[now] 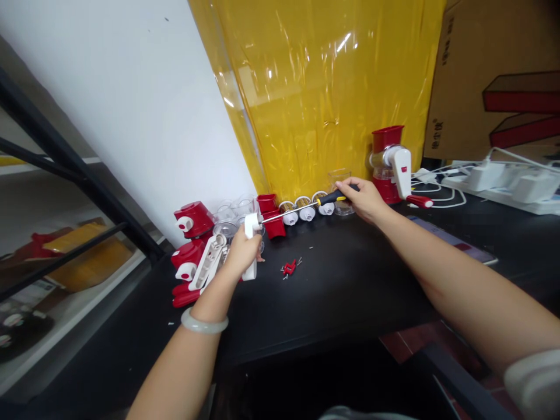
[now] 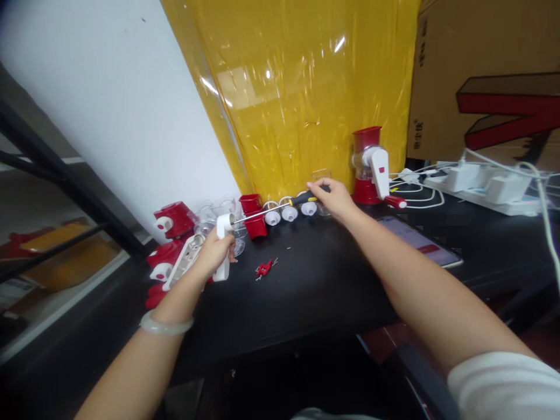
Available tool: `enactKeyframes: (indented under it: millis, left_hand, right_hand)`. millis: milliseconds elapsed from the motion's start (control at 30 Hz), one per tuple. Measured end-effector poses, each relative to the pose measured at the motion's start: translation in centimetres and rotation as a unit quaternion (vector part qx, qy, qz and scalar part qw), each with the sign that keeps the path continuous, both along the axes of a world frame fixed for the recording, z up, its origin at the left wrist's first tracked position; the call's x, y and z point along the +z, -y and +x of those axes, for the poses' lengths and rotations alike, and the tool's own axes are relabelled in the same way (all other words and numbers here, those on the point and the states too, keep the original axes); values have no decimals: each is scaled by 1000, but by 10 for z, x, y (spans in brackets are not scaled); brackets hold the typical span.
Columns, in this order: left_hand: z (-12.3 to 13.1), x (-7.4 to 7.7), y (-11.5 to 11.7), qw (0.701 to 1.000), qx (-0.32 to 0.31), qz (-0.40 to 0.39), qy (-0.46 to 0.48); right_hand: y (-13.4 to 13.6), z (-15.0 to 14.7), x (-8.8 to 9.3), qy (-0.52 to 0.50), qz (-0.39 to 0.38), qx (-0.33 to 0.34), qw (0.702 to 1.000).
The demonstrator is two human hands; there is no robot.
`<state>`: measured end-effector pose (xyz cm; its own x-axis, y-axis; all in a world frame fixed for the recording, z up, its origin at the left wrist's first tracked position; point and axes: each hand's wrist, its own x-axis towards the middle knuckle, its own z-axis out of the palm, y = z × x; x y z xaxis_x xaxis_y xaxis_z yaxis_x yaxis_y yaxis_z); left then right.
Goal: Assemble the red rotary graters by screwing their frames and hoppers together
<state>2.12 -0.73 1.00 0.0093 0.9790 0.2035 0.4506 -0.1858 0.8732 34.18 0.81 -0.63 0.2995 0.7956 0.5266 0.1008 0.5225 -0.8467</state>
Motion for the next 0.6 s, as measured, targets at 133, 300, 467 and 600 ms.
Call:
enactKeyframes:
  millis: [133,300,467,600]
  left_hand:
    - [4,2,5,999,2,-30,16]
    - [4,0,2,1000,10,-24,12]
    - [-2,-2,-1,985,65,110,-120]
    - [-7,1,1,945,83,226,-221]
  right_hand:
    - [4,-4,5,-44,3,22,999]
    - [10,-12,12,-102,-38,76,991]
    - [11,-9,11,-57,-211,34,975]
    - [10,-7,6,7,-256,4,967]
